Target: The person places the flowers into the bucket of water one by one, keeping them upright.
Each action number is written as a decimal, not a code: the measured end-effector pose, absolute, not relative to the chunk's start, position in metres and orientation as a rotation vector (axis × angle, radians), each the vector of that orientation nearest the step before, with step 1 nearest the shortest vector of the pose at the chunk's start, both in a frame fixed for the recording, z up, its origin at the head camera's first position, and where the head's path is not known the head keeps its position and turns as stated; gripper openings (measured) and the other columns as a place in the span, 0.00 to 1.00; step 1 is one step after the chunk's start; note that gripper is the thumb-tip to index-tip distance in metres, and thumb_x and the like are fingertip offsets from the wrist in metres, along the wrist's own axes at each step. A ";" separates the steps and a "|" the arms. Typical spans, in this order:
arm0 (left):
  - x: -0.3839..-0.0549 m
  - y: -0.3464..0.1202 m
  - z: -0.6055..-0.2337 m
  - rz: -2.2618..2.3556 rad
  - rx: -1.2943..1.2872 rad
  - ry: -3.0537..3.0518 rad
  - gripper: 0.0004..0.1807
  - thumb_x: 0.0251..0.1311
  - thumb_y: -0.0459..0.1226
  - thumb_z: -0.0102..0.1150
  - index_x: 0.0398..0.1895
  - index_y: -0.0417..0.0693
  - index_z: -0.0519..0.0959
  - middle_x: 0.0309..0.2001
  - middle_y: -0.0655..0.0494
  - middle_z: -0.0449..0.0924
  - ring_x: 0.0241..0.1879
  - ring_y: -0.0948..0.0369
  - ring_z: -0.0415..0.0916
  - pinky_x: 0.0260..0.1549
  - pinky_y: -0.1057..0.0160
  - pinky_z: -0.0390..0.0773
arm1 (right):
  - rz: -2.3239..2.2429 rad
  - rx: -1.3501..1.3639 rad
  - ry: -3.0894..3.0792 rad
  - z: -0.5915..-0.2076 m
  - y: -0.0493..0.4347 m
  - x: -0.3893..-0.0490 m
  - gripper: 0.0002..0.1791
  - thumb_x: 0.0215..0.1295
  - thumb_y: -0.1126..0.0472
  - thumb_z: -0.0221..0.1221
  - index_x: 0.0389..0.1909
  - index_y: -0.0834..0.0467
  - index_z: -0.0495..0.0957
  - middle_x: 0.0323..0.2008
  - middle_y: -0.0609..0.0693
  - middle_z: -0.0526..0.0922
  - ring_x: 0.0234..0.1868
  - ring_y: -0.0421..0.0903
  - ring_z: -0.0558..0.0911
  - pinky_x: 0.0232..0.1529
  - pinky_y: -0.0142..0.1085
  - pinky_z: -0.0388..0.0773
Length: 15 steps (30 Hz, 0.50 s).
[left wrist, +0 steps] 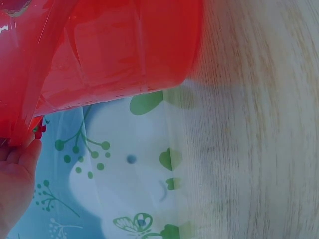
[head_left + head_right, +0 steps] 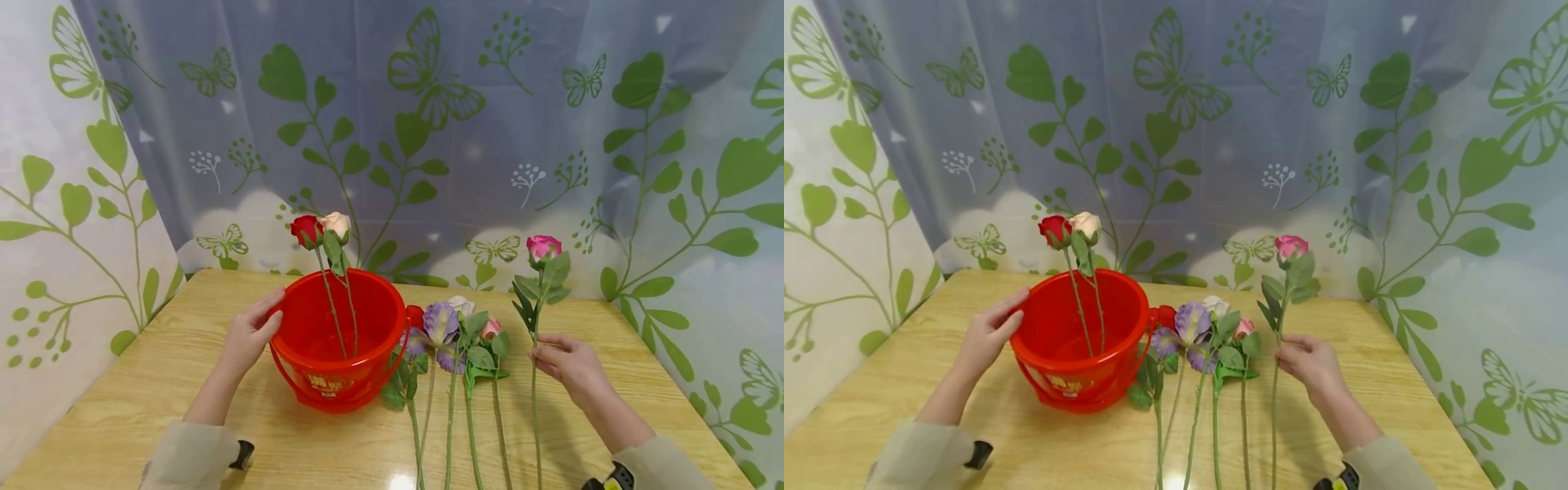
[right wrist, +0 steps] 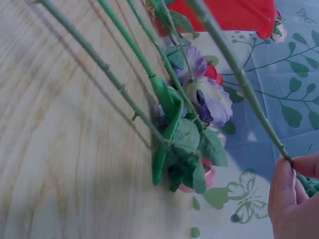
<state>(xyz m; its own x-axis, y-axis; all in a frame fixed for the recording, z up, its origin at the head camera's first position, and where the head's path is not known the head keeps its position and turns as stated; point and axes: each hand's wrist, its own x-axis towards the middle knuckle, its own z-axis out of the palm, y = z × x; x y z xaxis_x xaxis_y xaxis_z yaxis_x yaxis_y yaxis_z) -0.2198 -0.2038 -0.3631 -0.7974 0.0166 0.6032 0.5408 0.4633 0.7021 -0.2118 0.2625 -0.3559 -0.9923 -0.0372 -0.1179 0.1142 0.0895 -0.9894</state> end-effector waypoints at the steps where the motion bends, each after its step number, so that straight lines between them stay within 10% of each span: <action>1: -0.219 -0.204 -0.362 -1.326 -0.468 -2.188 0.17 0.53 0.21 0.50 0.48 0.24 0.71 0.51 0.32 0.69 0.51 0.42 0.65 0.43 0.83 0.62 | -2.056 0.076 2.227 -0.355 0.261 -0.212 0.30 0.61 0.69 0.51 0.59 0.78 0.50 0.34 0.49 0.74 0.34 0.36 0.78 0.41 0.28 0.74; 15: -0.230 -0.213 -0.375 -1.351 -0.452 -2.218 0.17 0.57 0.28 0.51 0.51 0.33 0.72 0.54 0.42 0.70 0.54 0.49 0.65 0.45 0.81 0.64 | -2.095 0.019 2.237 -0.340 0.240 -0.214 0.27 0.61 0.69 0.50 0.58 0.78 0.53 0.37 0.52 0.72 0.36 0.36 0.78 0.45 0.32 0.73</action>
<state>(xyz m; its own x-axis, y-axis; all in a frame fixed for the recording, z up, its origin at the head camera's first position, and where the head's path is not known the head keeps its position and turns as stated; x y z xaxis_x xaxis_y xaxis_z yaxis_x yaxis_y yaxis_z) -0.2296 -0.2128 -0.3754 -0.8198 0.0223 0.5722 0.5187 0.4525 0.7254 -0.2145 0.2396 -0.3402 -0.9970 -0.0435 -0.0645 0.0615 0.0667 -0.9959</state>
